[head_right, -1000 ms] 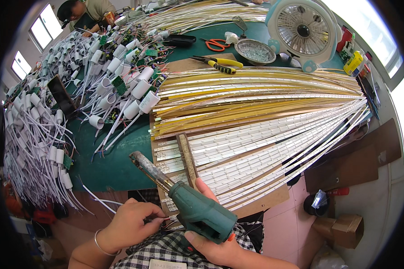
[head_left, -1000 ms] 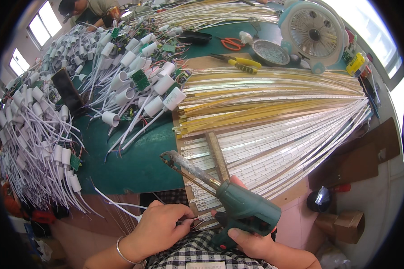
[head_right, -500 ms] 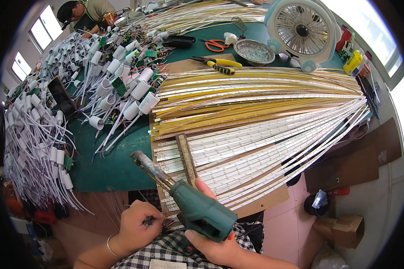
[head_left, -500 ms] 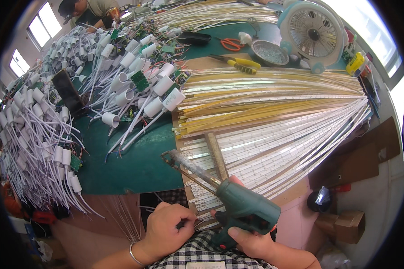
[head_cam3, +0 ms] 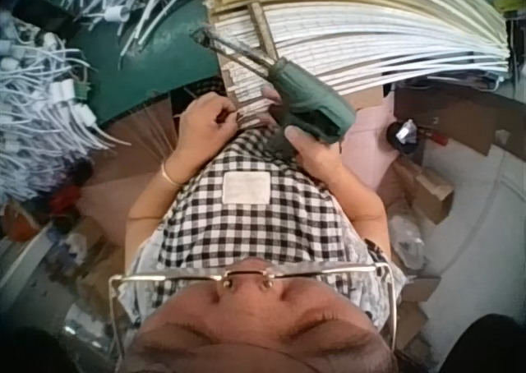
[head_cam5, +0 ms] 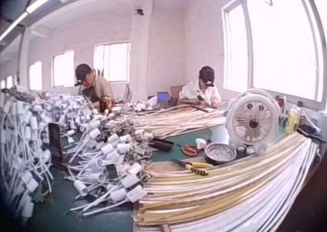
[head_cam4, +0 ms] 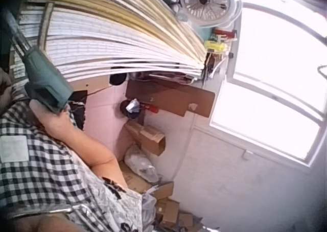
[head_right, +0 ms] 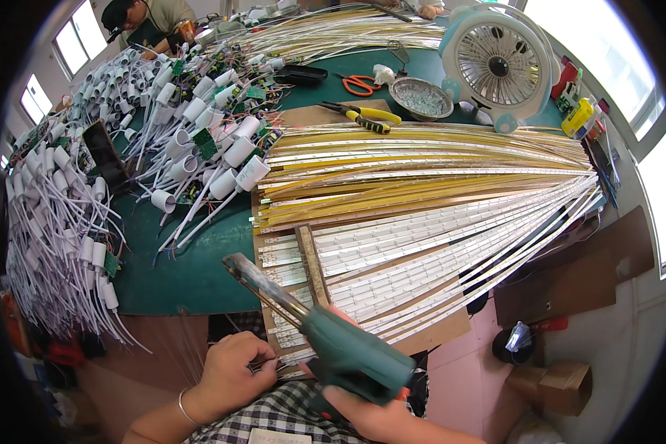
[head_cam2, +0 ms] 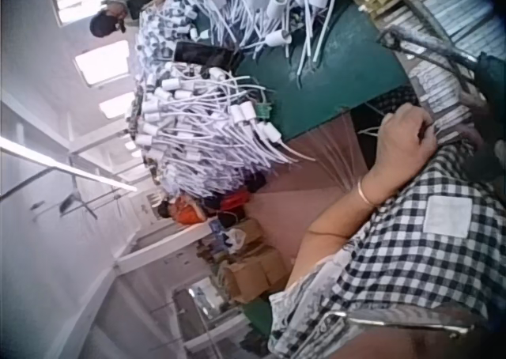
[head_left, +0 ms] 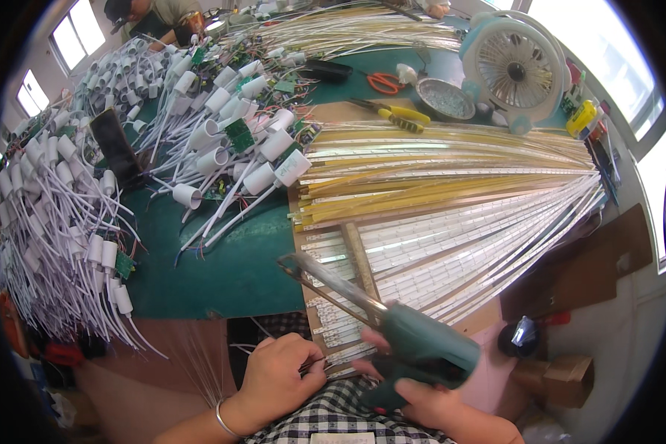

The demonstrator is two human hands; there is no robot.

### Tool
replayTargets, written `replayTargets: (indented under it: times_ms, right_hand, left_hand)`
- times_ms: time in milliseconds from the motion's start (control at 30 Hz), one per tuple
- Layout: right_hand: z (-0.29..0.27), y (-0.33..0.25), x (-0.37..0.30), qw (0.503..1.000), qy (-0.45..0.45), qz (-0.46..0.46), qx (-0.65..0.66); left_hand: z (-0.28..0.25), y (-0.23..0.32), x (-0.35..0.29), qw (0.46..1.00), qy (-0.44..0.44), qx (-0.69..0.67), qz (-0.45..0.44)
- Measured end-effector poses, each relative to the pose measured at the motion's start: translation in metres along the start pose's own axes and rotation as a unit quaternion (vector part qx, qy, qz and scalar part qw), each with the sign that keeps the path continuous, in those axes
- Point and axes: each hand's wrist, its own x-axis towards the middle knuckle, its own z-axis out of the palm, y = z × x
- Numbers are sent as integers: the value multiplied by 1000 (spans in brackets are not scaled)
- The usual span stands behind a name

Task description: The person aligns LED light strips on a board by hand, places a wooden bar across them, and solders wires onto the strips using a soldering tool.

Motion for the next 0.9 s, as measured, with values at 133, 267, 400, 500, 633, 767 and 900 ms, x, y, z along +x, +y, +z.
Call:
replayTargets:
  times_ms: [133,267,400,500,633,767,900]
  right_hand:
    - [1,-25,-60,972,209,-52,-97]
    - [-41,-30,-75,947,66,-53,-309]
    - [-55,-18,-79,787,-1,-203,-582]
    - [-50,-12,-81,842,50,-168,-510]
    - [-45,-10,-79,898,81,-81,-424]
    - [-42,-8,-74,900,91,-81,-419]
    - [-39,-11,-71,907,79,-66,-408]
  left_hand:
    - [5,-5,1,997,40,21,56]
    - [10,-12,1,986,86,49,134]
    - [13,-16,1,983,105,34,149]
    - [13,-17,0,982,110,27,153]
    - [12,-18,-1,983,106,19,151]
    - [12,-18,-1,986,95,7,139]
    - [12,-18,-1,985,99,2,141]
